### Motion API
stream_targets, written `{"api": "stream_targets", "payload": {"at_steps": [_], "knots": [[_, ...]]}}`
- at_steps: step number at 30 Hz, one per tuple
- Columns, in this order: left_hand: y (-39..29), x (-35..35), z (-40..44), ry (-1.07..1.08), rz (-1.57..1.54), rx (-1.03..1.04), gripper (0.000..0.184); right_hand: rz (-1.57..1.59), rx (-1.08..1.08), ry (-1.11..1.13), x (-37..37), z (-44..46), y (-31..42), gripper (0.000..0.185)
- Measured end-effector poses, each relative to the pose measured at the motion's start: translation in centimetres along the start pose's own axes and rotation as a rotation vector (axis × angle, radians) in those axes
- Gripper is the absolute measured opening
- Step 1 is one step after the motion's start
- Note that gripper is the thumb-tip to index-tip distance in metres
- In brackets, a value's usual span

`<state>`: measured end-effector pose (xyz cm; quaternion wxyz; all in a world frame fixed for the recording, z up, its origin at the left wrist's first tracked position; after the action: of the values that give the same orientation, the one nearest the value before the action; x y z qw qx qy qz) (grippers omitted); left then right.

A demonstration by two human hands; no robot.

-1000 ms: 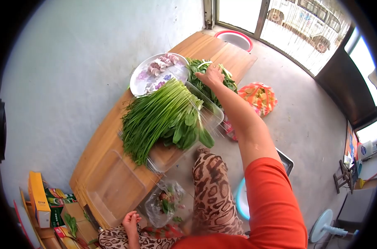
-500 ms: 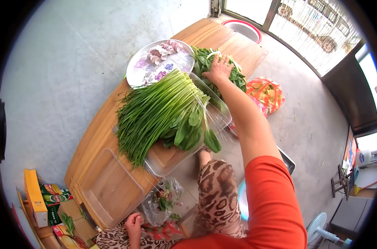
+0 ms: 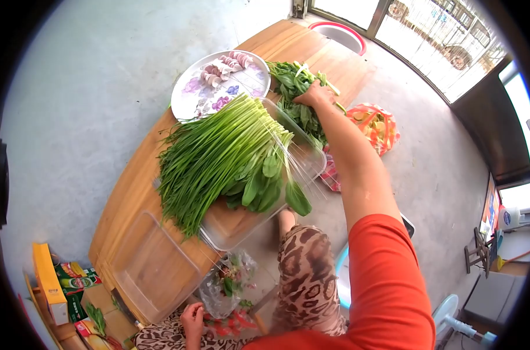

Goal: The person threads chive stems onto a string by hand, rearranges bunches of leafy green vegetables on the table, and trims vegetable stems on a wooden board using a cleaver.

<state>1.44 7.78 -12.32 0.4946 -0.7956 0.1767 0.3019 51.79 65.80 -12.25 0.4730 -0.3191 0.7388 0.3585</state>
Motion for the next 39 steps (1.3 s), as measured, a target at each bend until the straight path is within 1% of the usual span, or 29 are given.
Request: {"api": "stream_targets", "payload": {"at_steps": [1,2,3,7,9,11,13,15,17,18,20,21,22,25,27,28,29,31,32,33,35,37,39], "knots": [[-0.1,0.2,0.2,0.003,-0.003,0.003,0.016,-0.015,-0.021,-0.018,-0.2,-0.9,0.8,0.104],[-0.4,0.3,0.4,0.011,0.015,0.015,0.016,-0.034,-0.054,-0.072,-0.3,-1.6,1.5,0.091],[-0.5,0.4,0.5,0.020,0.035,0.025,0.016,-0.039,-0.071,-0.119,-0.1,-1.9,2.0,0.085],[0.3,1.0,0.5,0.033,0.010,0.024,0.014,-0.041,-0.143,-0.124,0.2,-2.3,2.5,0.078],[0.0,1.0,0.3,0.034,0.011,0.013,0.014,0.056,-0.156,-0.141,-0.5,-2.4,2.0,0.070],[0.5,0.8,-0.1,0.024,-0.003,0.015,0.015,0.155,-0.172,-0.130,-0.5,-1.1,0.9,0.077],[0.6,0.7,-0.5,0.018,-0.017,0.022,0.015,0.245,-0.197,-0.083,-0.3,0.7,-0.2,0.079],[0.2,0.7,-0.5,0.040,0.019,0.037,0.015,0.484,-0.275,-0.080,-1.1,0.7,-1.4,0.078],[0.4,0.9,-0.5,0.042,0.019,0.025,0.015,0.609,-0.327,-0.068,-1.1,2.4,-2.4,0.078],[0.6,0.9,-0.3,0.044,0.022,0.014,0.015,0.608,-0.325,-0.074,-1.3,2.8,-2.8,0.078],[-0.1,0.8,-0.1,0.048,0.021,0.022,0.015,0.819,-0.424,-0.010,-1.8,3.3,-2.9,0.062],[-0.4,0.8,-0.1,0.051,0.020,0.025,0.014,0.818,-0.425,-0.015,-2.0,3.6,-3.1,0.062],[-0.6,0.9,-0.1,0.049,0.016,0.029,0.014,0.737,-0.396,-0.053,-2.2,4.1,-3.4,0.061],[-0.7,1.0,-0.3,0.055,0.027,0.010,0.014,0.701,-0.432,-0.098,-4.3,0.9,-2.9,0.057],[-0.7,1.0,-0.5,0.064,0.035,0.017,0.014,0.946,-0.433,0.069,-4.4,-0.7,-2.4,0.056],[-0.7,0.9,-0.6,0.060,0.034,0.017,0.014,1.048,-0.466,0.081,-5.1,-1.9,-2.2,0.053],[-0.6,1.0,-0.7,0.065,0.017,0.010,0.015,1.049,-0.471,0.081,-5.7,-2.1,-2.1,0.053],[-0.8,0.9,-1.0,0.066,-0.005,0.009,0.015,1.084,-0.402,0.153,-6.7,-2.4,-2.4,0.049],[-1.2,0.8,-1.1,0.067,0.007,0.017,0.015,1.097,-0.417,0.156,-7.3,-2.2,-2.3,0.045],[-1.5,0.7,-1.2,0.068,0.018,0.026,0.015,1.119,-0.375,0.161,-7.8,-1.9,-2.4,0.044],[-2.3,0.6,-1.1,0.071,0.043,0.077,0.015,1.172,-0.399,0.194,-9.8,-2.8,-2.2,0.043],[-2.7,0.4,-1.2,0.070,0.067,0.126,0.015,1.140,-0.454,0.185,-12.9,-5.7,-1.1,0.038],[-3.0,0.4,-1.4,0.054,0.056,0.216,0.015,1.239,-0.577,0.293,-14.9,-8.7,0.4,0.037]]}}
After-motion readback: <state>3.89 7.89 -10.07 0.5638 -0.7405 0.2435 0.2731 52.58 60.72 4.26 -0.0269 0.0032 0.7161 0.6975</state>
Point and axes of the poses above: each hand's wrist, its own z-axis towards the middle knuckle, its own x-axis out of the palm, y = z × x, the point moved 7 cm from there along z, towards the middle knuckle, and after that the axes turned 3 degrees about x, right-handed, at the moved point
